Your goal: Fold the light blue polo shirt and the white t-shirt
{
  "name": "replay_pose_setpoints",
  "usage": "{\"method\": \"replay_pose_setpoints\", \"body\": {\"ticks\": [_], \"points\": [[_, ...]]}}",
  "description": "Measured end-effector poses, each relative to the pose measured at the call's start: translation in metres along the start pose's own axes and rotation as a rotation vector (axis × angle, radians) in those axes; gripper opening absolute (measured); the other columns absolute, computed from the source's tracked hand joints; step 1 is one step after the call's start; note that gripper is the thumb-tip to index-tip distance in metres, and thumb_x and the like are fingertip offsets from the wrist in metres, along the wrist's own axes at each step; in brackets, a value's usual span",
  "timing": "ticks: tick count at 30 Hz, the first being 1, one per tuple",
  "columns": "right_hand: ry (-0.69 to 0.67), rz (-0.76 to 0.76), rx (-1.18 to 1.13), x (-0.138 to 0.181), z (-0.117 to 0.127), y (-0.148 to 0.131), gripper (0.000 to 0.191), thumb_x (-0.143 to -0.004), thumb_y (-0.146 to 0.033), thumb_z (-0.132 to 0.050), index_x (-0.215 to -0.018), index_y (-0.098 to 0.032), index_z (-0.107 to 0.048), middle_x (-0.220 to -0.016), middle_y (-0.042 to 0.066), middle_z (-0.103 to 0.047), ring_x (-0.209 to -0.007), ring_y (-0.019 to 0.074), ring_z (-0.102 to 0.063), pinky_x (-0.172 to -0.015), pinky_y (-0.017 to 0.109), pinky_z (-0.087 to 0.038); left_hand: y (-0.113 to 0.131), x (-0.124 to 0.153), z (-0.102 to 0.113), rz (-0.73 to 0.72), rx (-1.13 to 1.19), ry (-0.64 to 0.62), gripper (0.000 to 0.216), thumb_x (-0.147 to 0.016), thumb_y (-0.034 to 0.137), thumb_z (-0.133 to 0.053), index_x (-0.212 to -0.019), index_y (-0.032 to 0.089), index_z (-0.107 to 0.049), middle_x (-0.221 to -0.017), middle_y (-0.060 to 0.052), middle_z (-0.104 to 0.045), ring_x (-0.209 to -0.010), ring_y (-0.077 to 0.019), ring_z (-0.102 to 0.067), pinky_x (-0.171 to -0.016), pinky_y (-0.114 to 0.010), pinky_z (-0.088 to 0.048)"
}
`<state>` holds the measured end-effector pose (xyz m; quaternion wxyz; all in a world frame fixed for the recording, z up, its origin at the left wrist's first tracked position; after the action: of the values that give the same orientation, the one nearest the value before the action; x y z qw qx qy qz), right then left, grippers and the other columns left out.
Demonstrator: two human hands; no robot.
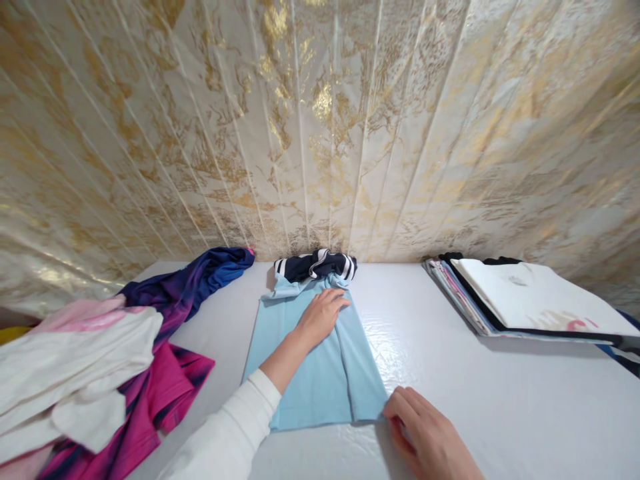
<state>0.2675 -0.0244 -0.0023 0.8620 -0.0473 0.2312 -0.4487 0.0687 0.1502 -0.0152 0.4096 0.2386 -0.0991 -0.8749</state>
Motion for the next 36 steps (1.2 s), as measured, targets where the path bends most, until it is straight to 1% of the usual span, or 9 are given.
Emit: {"method": "replay_pose_setpoints", "body": {"ticks": [5, 8, 12, 15, 19, 23, 27, 31, 36], "points": [[-0.031, 0.033, 0.048, -0.005, 0.005, -0.006, 0.023, -0.079, -0.001, -0.044, -0.084, -0.023, -0.049, -0.079, 0.003, -0.060, -0.072, 0.0188, -0.054, -0.063, 0.031, -0.043, 0.004, 0.006, 0.021, -0.012, 0.004, -0.032, 0.047, -0.082, -0.006, -0.040, -0.115, 0.022, -0.058, -0.134, -0.005, -0.050, -0.124, -0.0203, -0.044, -0.104, -0.038, -0.039], [-0.048, 0.056, 0.012, -0.010, -0.001, -0.015, 0.027, -0.071, -0.001, -0.049, -0.087, -0.023, -0.052, -0.082, 0.003, -0.060, -0.075, 0.0198, -0.053, -0.065, 0.031, -0.042, 0.009, 0.021, 0.041, -0.012, 0.009, -0.084, 0.041, -0.080, -0.006, -0.045, -0.107, 0.021, -0.060, -0.121, -0.005, -0.056, -0.112, -0.0205, -0.051, -0.097, -0.036, -0.043], [0.018, 0.012, -0.011, -0.020, -0.018, -0.026, 0.019, -0.067, -0.009, -0.056, -0.080, -0.022, -0.051, -0.076, 0.002, -0.058, -0.071, 0.0210, -0.051, -0.062, 0.032, -0.040, 0.025, 0.056, 0.058, 0.012, 0.036, -0.137, 0.025, -0.081, 0.000, -0.054, -0.093, 0.021, -0.059, -0.104, -0.002, -0.059, -0.099, -0.0197, -0.053, -0.088, -0.034, -0.044], [0.060, -0.037, 0.012, -0.026, -0.025, -0.029, 0.015, -0.069, -0.010, -0.054, -0.076, -0.022, -0.048, -0.074, 0.002, -0.056, -0.067, 0.0197, -0.050, -0.060, 0.031, -0.037, 0.043, 0.082, 0.057, 0.014, 0.127, -0.198, 0.019, -0.081, 0.004, -0.059, -0.088, 0.021, -0.059, -0.103, -0.001, -0.058, -0.098, -0.0187, -0.052, -0.088, -0.033, -0.041], [0.056, -0.008, -0.010, -0.030, -0.021, -0.027, 0.019, -0.076, -0.002, -0.043, -0.076, -0.022, -0.044, -0.070, 0.000, -0.054, -0.062, 0.0155, -0.050, -0.057, 0.027, -0.036, 0.062, 0.103, 0.049, -0.034, 0.247, -0.248, 0.020, -0.079, 0.005, -0.064, -0.088, 0.023, -0.062, -0.105, 0.001, -0.057, -0.100, -0.0169, -0.051, -0.090, -0.031, -0.037], [0.044, -0.003, -0.041, -0.031, -0.017, -0.030, 0.018, -0.079, -0.004, -0.045, -0.078, -0.022, -0.045, -0.070, -0.001, -0.054, -0.062, 0.0142, -0.052, -0.056, 0.025, -0.038, 0.066, 0.107, 0.045, -0.068, 0.311, -0.230, 0.022, -0.079, 0.003, -0.064, -0.085, 0.023, -0.066, -0.102, 0.001, -0.057, -0.099, -0.0154, -0.052, -0.090, -0.029, -0.036], [0.057, -0.020, 0.059, -0.031, -0.022, -0.032, 0.013, -0.074, -0.011, -0.053, -0.077, -0.022, -0.046, -0.072, 0.001, -0.056, -0.063, 0.0177, -0.053, -0.057, 0.029, -0.039, 0.064, 0.106, 0.045, -0.056, 0.329, -0.219, 0.022, -0.078, 0.002, -0.066, -0.084, 0.023, -0.068, -0.100, 0.001, -0.058, -0.098, -0.0145, -0.052, -0.089, -0.029, -0.036], [0.065, -0.045, 0.084, -0.030, -0.026, -0.030, 0.018, -0.073, -0.004, -0.048, -0.074, -0.022, -0.046, -0.069, 0.000, -0.055, -0.061, 0.0163, -0.053, -0.055, 0.027, -0.037, 0.064, 0.106, 0.044, -0.044, 0.339, -0.210, 0.024, -0.077, 0.001, -0.067, -0.084, 0.024, -0.068, -0.100, 0.002, -0.057, -0.097, -0.0140, -0.052, -0.089, -0.029, -0.035], [0.073, -0.008, 0.053, -0.031, -0.028, -0.034, 0.016, -0.079, -0.006, -0.047, -0.074, -0.022, -0.048, -0.067, 0.000, -0.056, -0.060, 0.0154, -0.054, -0.054, 0.026, -0.039, 0.064, 0.109, 0.043, -0.060, 0.346, -0.215, 0.027, -0.076, -0.001, -0.066, -0.085, 0.024, -0.067, -0.101, 0.003, -0.057, -0.098, -0.0140, -0.051, -0.090, -0.028, -0.035]]}}
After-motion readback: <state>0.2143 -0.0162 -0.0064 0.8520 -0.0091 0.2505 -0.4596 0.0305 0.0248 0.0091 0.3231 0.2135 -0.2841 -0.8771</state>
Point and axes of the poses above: each hand's wrist, its own x-axis away from the middle knuckle, its own z-axis out of the back of the hand, y = z × x, the point moved 1 cm from there along -x, towards the middle knuckle
